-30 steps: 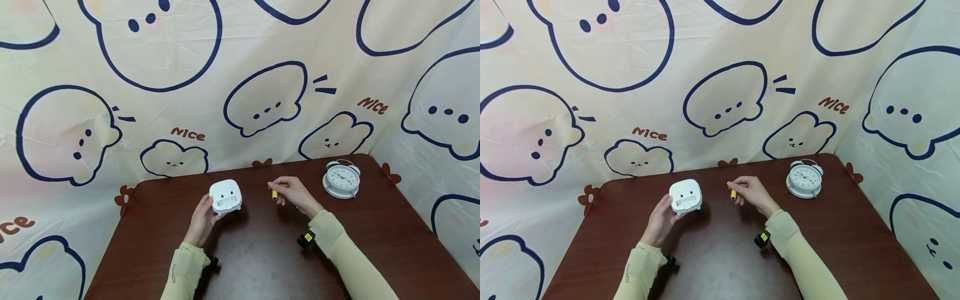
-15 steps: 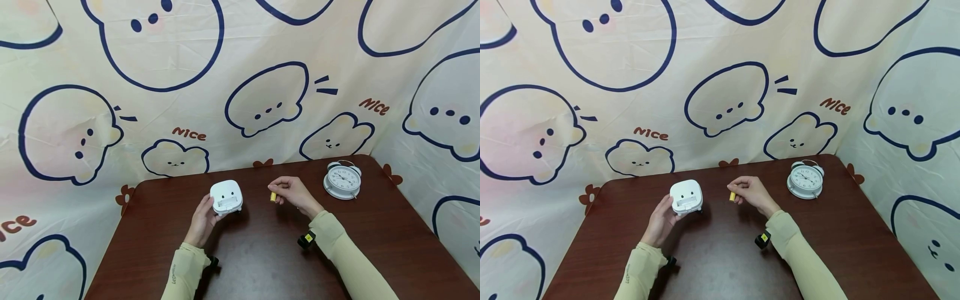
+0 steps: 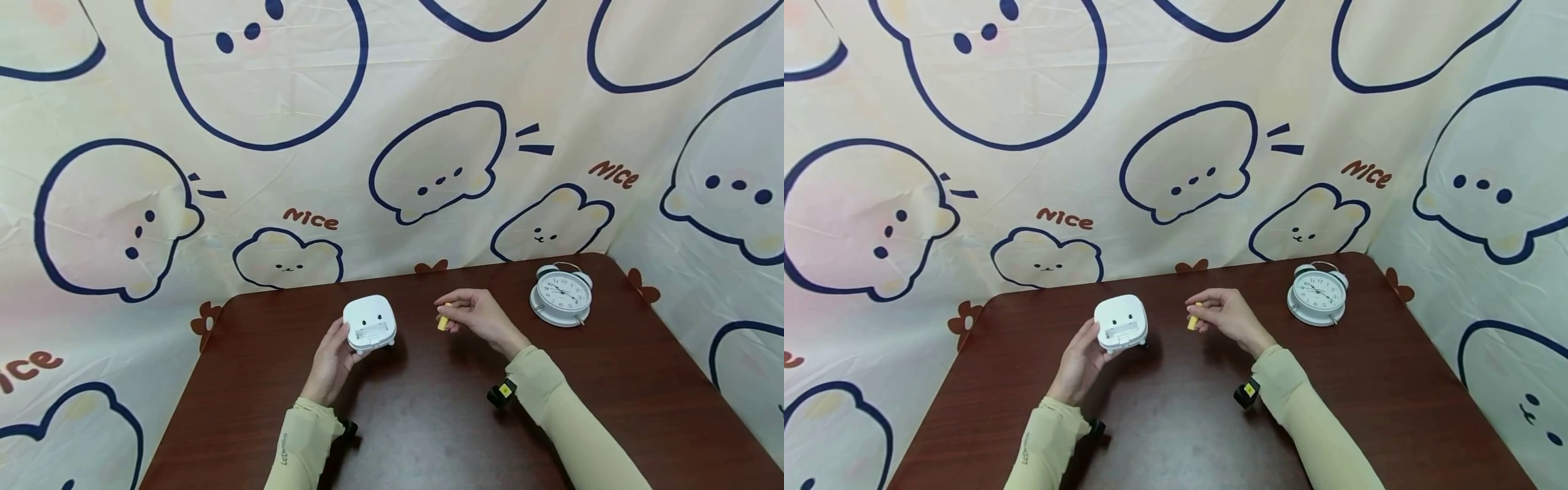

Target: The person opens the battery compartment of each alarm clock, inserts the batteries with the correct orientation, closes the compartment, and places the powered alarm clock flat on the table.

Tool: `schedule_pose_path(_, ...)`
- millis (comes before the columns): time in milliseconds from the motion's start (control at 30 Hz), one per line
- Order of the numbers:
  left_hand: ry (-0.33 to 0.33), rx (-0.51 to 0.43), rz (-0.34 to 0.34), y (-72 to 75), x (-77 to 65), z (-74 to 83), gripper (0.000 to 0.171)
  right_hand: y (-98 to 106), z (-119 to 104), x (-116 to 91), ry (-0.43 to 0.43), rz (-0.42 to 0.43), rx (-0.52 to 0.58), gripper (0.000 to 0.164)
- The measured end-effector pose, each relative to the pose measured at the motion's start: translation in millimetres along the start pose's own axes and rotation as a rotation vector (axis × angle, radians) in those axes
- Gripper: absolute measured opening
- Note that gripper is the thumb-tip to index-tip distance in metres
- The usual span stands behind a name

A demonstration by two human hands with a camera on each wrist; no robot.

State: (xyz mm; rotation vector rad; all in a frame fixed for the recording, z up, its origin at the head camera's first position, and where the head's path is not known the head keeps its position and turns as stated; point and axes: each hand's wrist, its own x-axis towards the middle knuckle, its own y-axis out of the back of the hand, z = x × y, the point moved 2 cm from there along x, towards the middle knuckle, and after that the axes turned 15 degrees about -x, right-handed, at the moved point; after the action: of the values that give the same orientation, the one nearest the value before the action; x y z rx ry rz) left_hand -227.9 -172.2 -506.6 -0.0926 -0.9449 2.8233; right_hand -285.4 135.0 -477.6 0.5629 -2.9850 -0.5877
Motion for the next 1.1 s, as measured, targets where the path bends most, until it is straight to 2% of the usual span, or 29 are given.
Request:
schedule_pose_path(333,-0.008,0.01,-0.014,0.0,0.6,0.3,0.052,-0.5,-5.6,-2.3,0.039,0.005,-0.018,0.035)
schedule_pose_path(600,0.006,0.0,0.003,-1.5,0.7,1.6,0.05,1.5,-7.9,-4.8,0.099,0.106,-0.065,0.029)
schedule_pose_path(767,0.013,-0.001,0.009,-0.9,0.2,0.9,0.048,2.3,-6.4,-6.1,0.11,0.117,-0.089,0.025)
schedule_pose_path(1000,0.003,0.022,-0.017,0.8,0.7,-0.8,0.054,1.6,-2.7,-5.6,0.13,0.127,-0.084,0.032)
schedule_pose_path(1100,0.006,0.029,-0.018,0.8,0.4,-0.7,0.055,0.7,-2.8,-5.4,0.142,0.123,-0.042,0.034)
